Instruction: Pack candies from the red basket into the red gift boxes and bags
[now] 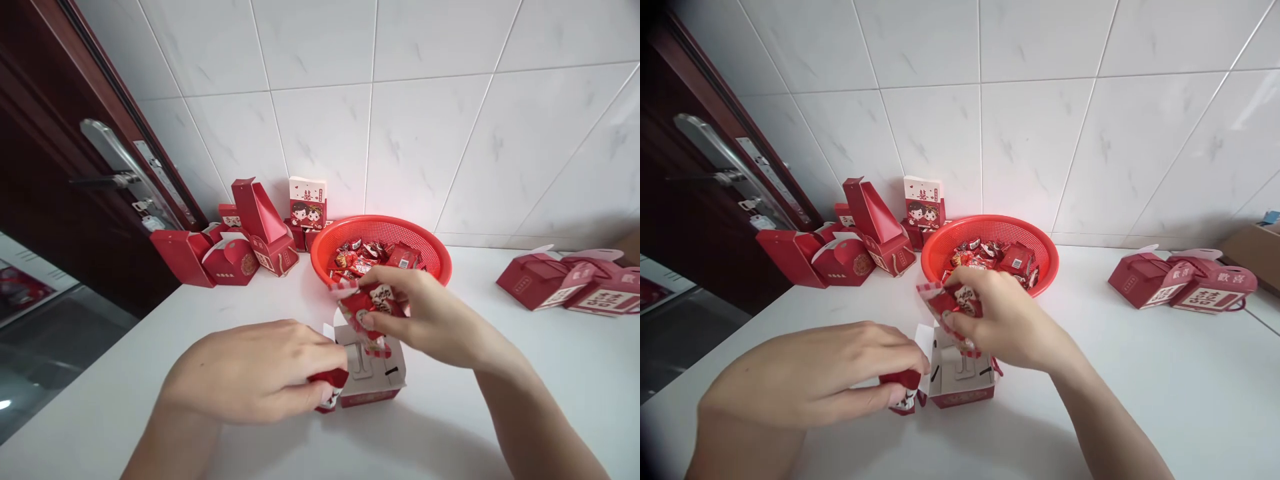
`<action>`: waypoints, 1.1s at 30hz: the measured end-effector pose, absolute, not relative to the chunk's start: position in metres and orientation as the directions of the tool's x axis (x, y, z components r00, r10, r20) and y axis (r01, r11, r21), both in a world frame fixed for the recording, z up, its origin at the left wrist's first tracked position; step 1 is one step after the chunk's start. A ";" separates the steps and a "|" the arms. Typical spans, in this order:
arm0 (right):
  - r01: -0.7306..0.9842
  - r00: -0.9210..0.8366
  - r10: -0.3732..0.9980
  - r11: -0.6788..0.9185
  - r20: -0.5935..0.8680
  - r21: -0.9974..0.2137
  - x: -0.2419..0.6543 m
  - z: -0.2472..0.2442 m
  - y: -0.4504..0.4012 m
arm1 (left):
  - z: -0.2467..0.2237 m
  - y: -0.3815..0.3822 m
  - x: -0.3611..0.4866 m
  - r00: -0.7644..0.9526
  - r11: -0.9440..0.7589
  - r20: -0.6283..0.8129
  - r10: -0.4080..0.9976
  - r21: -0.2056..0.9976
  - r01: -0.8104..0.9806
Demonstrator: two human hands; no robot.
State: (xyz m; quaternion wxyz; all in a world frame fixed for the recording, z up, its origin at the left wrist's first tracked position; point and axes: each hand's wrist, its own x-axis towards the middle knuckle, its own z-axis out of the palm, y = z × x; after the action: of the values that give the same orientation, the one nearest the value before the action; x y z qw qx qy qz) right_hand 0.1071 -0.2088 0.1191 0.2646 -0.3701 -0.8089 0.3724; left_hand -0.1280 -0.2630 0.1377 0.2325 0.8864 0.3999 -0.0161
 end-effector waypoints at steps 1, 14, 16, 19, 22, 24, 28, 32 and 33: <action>0.471 -0.621 0.778 0.470 0.098 -0.746 0.102 0.117 -0.211 | 0.138 -0.267 -0.129 0.682 -0.561 -0.262 0.683 0.411 0.719; 0.645 -0.761 0.568 0.715 -0.312 -0.269 0.079 0.091 -0.211 | 0.126 -0.264 -0.131 0.674 -0.552 -0.380 0.634 0.388 0.738; 0.653 -0.742 0.561 0.730 -0.366 -0.205 0.075 0.092 -0.212 | 0.126 -0.263 -0.130 0.682 -0.546 -0.393 0.617 0.410 0.730; 0.647 -0.720 0.546 0.752 -0.429 -0.129 0.066 0.095 -0.215 | 0.126 -0.264 -0.128 0.698 -0.537 -0.384 0.604 0.452 0.713; 0.655 -0.706 0.552 0.746 -0.443 -0.115 0.063 0.096 -0.218 | 0.125 -0.264 -0.127 0.703 -0.533 -0.374 0.604 0.465 0.706; 0.664 -0.714 0.574 0.737 -0.400 -0.126 0.068 0.096 -0.217 | 0.124 -0.263 -0.126 0.703 -0.529 -0.376 0.604 0.471 0.706; 0.689 -0.720 0.637 0.702 -0.274 -0.179 0.087 0.099 -0.210 | 0.122 -0.261 -0.125 0.694 -0.528 -0.395 0.602 0.455 0.717; 0.687 -0.725 0.645 0.703 -0.244 -0.185 0.096 0.102 -0.206 | 0.122 -0.260 -0.124 0.680 -0.527 -0.420 0.601 0.431 0.732; 0.672 -0.737 0.627 0.717 -0.253 -0.183 0.095 0.101 -0.205 | 0.121 -0.259 -0.124 0.681 -0.529 -0.420 0.600 0.431 0.731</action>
State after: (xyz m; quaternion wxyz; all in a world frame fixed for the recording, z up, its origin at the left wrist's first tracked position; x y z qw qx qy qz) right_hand 0.0946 -0.2055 0.1013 -0.0865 -0.3521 -0.9225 0.1323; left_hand -0.1236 -0.2593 0.1215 0.2973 0.8673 0.3837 -0.1105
